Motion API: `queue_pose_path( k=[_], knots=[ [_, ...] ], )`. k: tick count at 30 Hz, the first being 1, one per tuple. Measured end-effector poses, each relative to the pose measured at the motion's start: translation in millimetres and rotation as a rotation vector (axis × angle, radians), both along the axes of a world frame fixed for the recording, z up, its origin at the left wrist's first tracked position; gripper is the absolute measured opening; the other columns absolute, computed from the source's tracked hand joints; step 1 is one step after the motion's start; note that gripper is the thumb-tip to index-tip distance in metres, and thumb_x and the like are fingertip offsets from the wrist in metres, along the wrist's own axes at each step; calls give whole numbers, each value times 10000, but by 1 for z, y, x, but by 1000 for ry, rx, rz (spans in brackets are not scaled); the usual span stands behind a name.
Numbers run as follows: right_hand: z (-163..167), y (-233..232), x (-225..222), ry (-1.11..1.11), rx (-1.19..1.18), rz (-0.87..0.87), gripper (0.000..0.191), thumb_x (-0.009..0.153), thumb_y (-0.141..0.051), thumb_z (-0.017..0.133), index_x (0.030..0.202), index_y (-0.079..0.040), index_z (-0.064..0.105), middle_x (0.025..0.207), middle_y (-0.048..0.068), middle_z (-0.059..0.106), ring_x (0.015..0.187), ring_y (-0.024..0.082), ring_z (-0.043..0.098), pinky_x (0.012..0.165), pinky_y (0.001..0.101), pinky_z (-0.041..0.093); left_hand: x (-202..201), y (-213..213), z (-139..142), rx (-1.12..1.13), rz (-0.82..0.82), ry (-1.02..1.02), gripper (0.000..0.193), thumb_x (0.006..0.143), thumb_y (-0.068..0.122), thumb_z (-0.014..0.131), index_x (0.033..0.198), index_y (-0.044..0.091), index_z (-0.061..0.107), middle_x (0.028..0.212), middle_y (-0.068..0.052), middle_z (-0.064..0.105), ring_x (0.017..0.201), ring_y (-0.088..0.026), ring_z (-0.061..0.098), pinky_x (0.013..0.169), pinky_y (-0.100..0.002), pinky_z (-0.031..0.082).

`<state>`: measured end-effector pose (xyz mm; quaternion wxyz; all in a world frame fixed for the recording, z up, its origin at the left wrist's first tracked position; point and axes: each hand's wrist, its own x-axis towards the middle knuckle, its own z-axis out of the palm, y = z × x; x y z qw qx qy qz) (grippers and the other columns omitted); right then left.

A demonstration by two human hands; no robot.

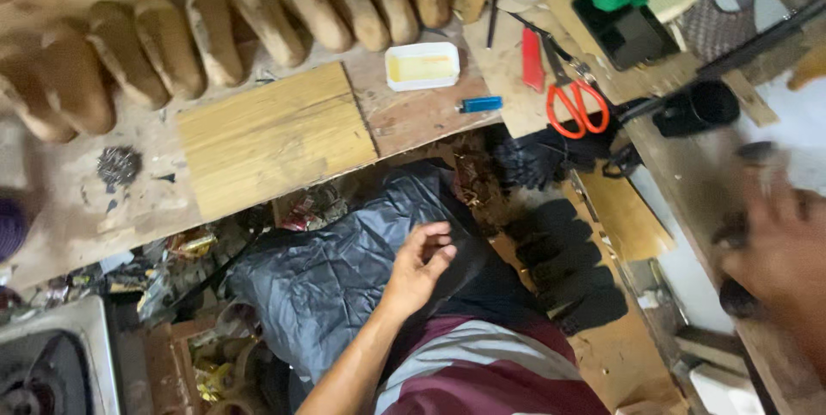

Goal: The person repeatedly applies a yellowish substance from a small container onto black shoe soles using a brush. They work on multiple soles one at a time, placing each treated sole into a stack on the workbench.

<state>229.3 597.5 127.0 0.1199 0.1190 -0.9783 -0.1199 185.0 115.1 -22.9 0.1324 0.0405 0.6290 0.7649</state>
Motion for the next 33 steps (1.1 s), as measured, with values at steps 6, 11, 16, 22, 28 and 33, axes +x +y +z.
queue_pose_path(
  k=[6, 11, 16, 22, 28, 33],
  knots=[
    [101, -101, -20, -70, -464, -115, 1096, 587, -400, 762, 1526, 48, 417, 1276, 297, 500, 1178, 411, 515, 1022, 564, 425, -1, 24, 28, 263, -377, -162, 455, 1030, 290, 597, 1400, 31, 550, 1269, -111, 675, 1141, -193, 650, 1009, -331, 526],
    [133, -245, -26, -7, -134, 404, 767, 585, -450, 828, 1231, -85, 634, 1267, 170, 592, 1224, 396, 553, 950, 625, 390, -16, 21, 64, 667, -461, -572, 672, 951, 606, 466, 1486, 208, 389, 1313, -130, 657, 1152, -271, 674, 977, -399, 548],
    [99, -372, -37, 41, -133, 1101, 393, 916, -352, 585, 1302, -326, 657, 1518, -26, 490, 1337, 295, 446, 927, 644, 367, -39, -57, 83, 986, -195, -326, 771, 1149, 628, 518, 1573, -8, 409, 1326, -199, 635, 1063, -272, 614, 855, -392, 514],
    [63, -446, -58, 72, -139, 1362, 460, 993, -317, 526, 1447, -366, 581, 1608, -55, 414, 1448, 278, 384, 1054, 617, 348, -30, -149, 110, 645, 204, -263, 608, 895, 242, 658, 1446, 83, 455, 1248, -56, 650, 1128, -187, 651, 950, -394, 563],
    [45, -476, -69, -136, -495, 1529, 453, 954, -313, 667, 1399, -334, 584, 1564, -8, 459, 1452, 321, 410, 1134, 677, 293, -34, -216, 120, 646, 429, -129, 605, 776, 43, 591, 1377, 22, 524, 1142, -103, 674, 1000, -215, 657, 893, -370, 565],
    [36, -459, -85, -65, -658, 1177, 562, 850, -314, 841, 1303, -115, 576, 1443, 137, 527, 1416, 392, 441, 1160, 655, 300, -57, -317, 123, 297, 764, -57, 618, 690, 116, 587, 1302, 34, 604, 958, -108, 664, 824, -224, 647, 747, -347, 562]
  ],
)
